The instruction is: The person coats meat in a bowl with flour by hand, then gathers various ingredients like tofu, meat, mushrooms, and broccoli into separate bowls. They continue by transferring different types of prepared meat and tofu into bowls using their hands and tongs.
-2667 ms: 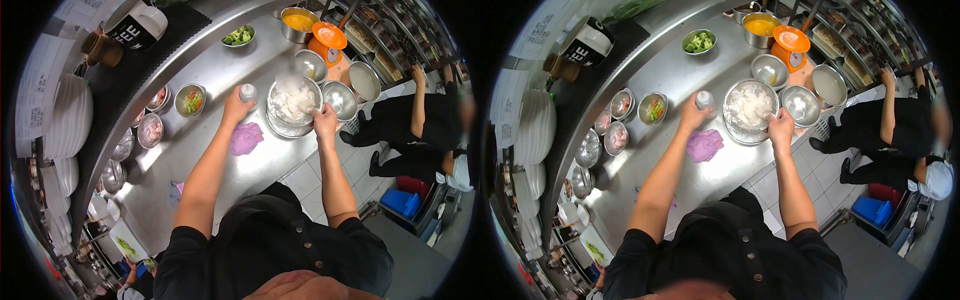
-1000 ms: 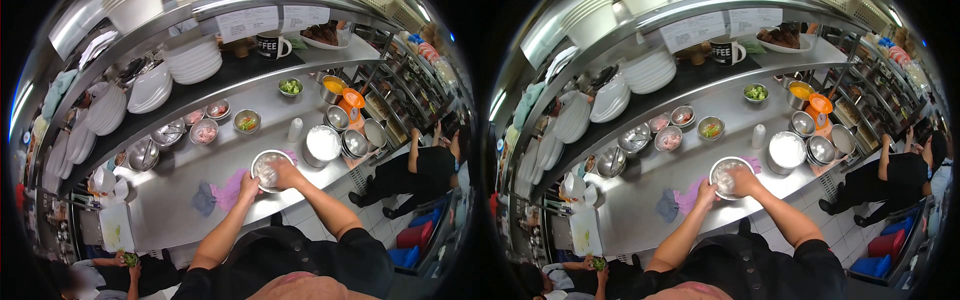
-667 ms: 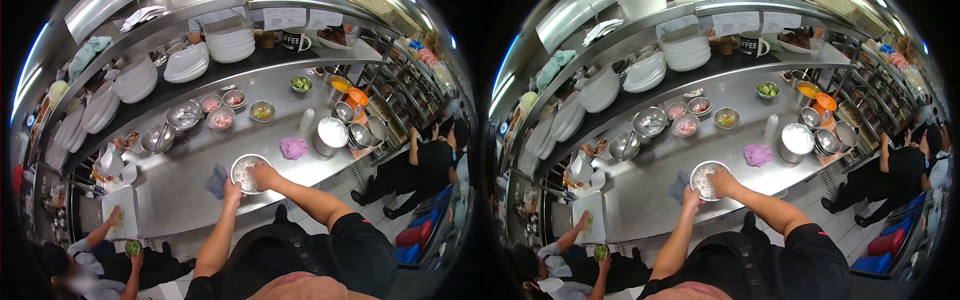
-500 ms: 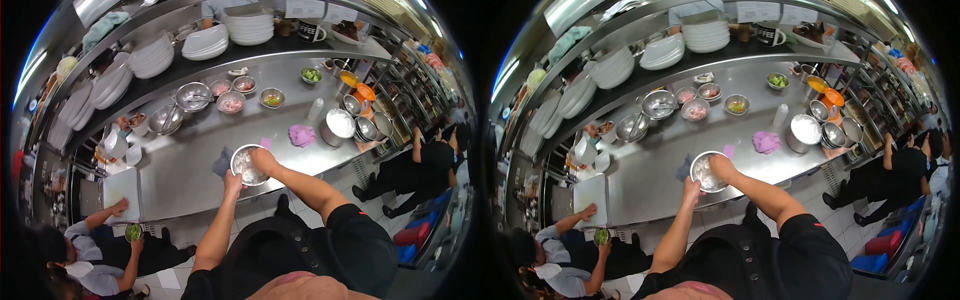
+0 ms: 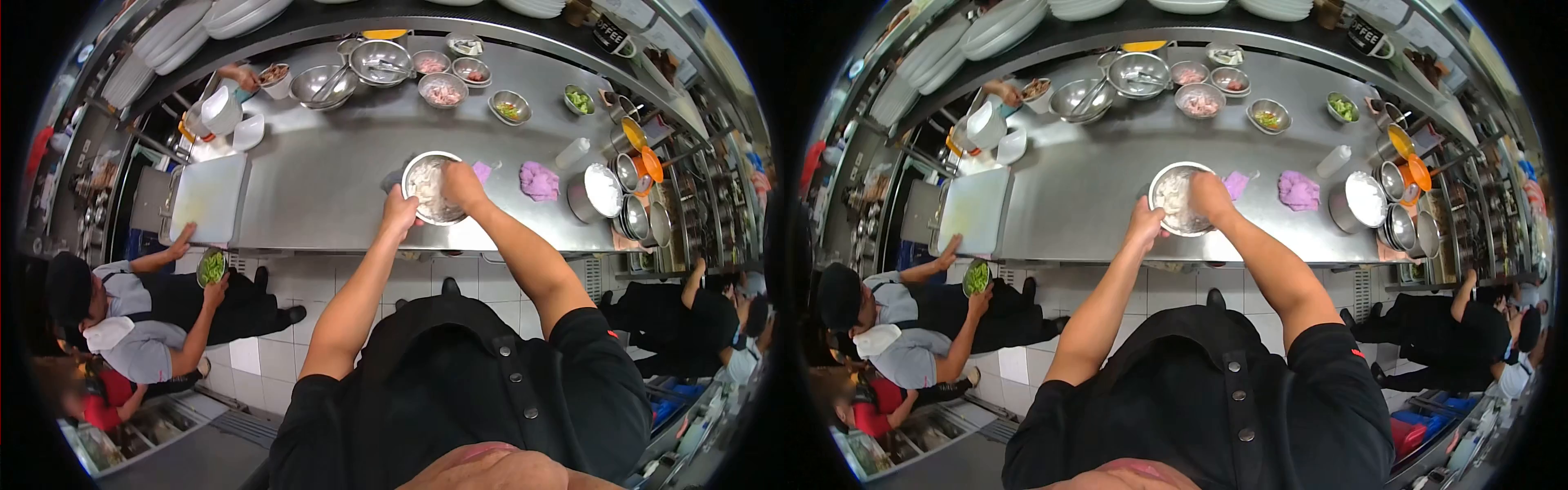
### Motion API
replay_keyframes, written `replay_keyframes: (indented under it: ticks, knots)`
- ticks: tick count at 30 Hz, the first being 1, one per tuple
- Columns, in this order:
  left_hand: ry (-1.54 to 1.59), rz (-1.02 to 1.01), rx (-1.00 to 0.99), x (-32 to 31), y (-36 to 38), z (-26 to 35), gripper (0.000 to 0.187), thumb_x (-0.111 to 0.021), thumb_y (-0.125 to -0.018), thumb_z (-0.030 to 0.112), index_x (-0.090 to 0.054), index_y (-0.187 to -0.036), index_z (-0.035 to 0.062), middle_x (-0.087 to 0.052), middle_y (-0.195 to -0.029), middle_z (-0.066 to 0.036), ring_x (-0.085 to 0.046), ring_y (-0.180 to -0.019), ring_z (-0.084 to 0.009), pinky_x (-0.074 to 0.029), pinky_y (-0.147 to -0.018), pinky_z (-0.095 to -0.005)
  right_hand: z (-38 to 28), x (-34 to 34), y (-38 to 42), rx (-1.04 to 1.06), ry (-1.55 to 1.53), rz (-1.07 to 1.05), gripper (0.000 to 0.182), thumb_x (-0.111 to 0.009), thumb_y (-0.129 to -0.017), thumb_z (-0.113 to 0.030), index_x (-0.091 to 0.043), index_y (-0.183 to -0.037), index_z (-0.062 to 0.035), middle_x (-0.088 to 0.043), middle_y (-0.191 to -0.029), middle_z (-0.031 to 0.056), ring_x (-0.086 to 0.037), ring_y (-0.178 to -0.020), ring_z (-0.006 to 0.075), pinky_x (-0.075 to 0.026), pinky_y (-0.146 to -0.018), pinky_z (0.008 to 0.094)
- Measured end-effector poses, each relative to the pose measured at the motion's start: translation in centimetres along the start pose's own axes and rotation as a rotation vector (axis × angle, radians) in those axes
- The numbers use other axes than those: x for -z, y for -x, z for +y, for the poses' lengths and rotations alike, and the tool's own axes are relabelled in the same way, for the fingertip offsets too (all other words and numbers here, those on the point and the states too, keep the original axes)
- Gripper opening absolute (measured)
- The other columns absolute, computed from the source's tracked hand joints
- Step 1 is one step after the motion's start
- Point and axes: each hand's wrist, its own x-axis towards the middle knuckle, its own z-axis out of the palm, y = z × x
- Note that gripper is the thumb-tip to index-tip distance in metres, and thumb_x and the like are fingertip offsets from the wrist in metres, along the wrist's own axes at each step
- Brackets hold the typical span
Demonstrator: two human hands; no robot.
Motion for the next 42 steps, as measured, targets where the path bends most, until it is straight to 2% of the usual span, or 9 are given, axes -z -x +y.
replay_keyframes:
  ticks: [6,14,17,21,25,30,34,37,42]
  knots:
    - [-0.081,-0.112,-0.023,-1.7,-2.5,1.5,0.028,-0.052,-0.087,0.001,-0.052,-0.114,0.0024,-0.065,-0.092,-0.012,-0.063,-0.061,-0.0183,-0.05,-0.04,-0.0288,-0.9,1.8,1.8,0.146,0.02,-0.018,0.051,-0.074,-0.072,-0.013,-0.067,-0.123,-0.0135,-0.069,-0.107,0.0248,-0.067,-0.103,0.0408,-0.055,-0.091,0.0452]
    - [0.018,0.022,0.062,-3.0,-0.3,0.6,0.027,-0.054,-0.086,0.001,-0.051,-0.113,0.003,-0.065,-0.095,-0.013,-0.064,-0.064,-0.0201,-0.049,-0.04,-0.0297,0.9,2.7,4.5,0.04,0.005,0.04,0.022,-0.066,-0.077,-0.003,-0.069,-0.097,0.0045,-0.07,-0.093,0.0269,-0.07,-0.092,0.0401,-0.057,-0.082,0.0487]
    - [0.001,-0.017,0.004,-5.8,-0.1,1.6,0.034,-0.051,-0.085,-0.003,-0.052,-0.119,0.0004,-0.065,-0.099,-0.013,-0.065,-0.067,-0.0196,-0.048,-0.04,-0.0293,3.3,4.8,1.6,-0.103,-0.039,0.054,0.023,-0.065,-0.077,-0.004,-0.067,-0.099,0.005,-0.071,-0.09,0.0263,-0.071,-0.087,0.0397,-0.058,-0.079,0.0473]
    - [-0.16,-0.127,-0.033,-6.0,-1.0,4.6,0.032,-0.053,-0.085,-0.001,-0.053,-0.117,0.0001,-0.065,-0.094,-0.012,-0.065,-0.063,-0.0195,-0.05,-0.039,-0.0298,0.4,8.0,4.4,0.355,0.18,0.15,0.034,-0.072,-0.077,-0.017,-0.071,-0.109,-0.0063,-0.073,-0.096,0.0202,-0.071,-0.096,0.0365,-0.058,-0.081,0.0457]
    - [-0.192,-0.111,0.041,-7.4,-0.7,3.0,0.027,-0.055,-0.084,-0.001,-0.056,-0.112,-0.0017,-0.066,-0.088,-0.013,-0.066,-0.06,-0.0202,-0.052,-0.04,-0.032,3.7,4.7,2.3,0.021,0.07,-0.345,0.054,-0.074,-0.071,-0.019,-0.065,-0.125,-0.0137,-0.063,-0.121,0.026,-0.06,-0.119,0.0374,-0.049,-0.102,0.046]
    - [-0.047,0.006,0.064,-6.6,-3.3,1.6,0.032,-0.056,-0.085,0.002,-0.055,-0.117,-0.0012,-0.066,-0.091,-0.014,-0.066,-0.061,-0.0204,-0.051,-0.04,-0.0324,5.8,2.5,3.9,0.215,0.286,0.07,0.033,-0.068,-0.077,-0.016,-0.07,-0.103,0.0048,-0.071,-0.098,0.0223,-0.07,-0.096,0.0379,-0.057,-0.086,0.0454]
    - [-0.155,-0.067,-0.002,-9.1,-1.7,2.8,0.033,-0.058,-0.085,0.003,-0.055,-0.117,-0.0012,-0.067,-0.094,-0.014,-0.066,-0.063,-0.0205,-0.052,-0.04,-0.0315,7.0,6.3,0.7,-0.191,0.079,-0.311,0.044,-0.065,-0.08,-0.011,-0.061,-0.123,0.0012,-0.064,-0.118,0.0277,-0.064,-0.111,0.0383,-0.051,-0.097,0.0496]
    - [-0.146,-0.073,0.008,-7.8,-1.5,3.7,0.033,-0.058,-0.085,0.003,-0.055,-0.118,-0.0013,-0.067,-0.09,-0.013,-0.066,-0.061,-0.0201,-0.052,-0.04,-0.0318,4.5,4.8,3.1,0.347,0.107,0.127,0.032,-0.068,-0.082,-0.014,-0.071,-0.113,-0.0048,-0.07,-0.107,0.0232,-0.069,-0.104,0.0371,-0.055,-0.092,0.0475]
    - [-0.244,-0.195,-0.017,-8.1,-3.0,2.1,0.021,-0.053,-0.087,0.002,-0.055,-0.109,0.0006,-0.065,-0.087,-0.011,-0.065,-0.06,-0.0171,-0.051,-0.039,-0.0282,5.3,5.5,1.3,0.142,0.299,-0.193,0.042,-0.071,-0.076,-0.016,-0.069,-0.117,-0.0062,-0.072,-0.103,0.0178,-0.07,-0.098,0.039,-0.056,-0.085,0.0481]
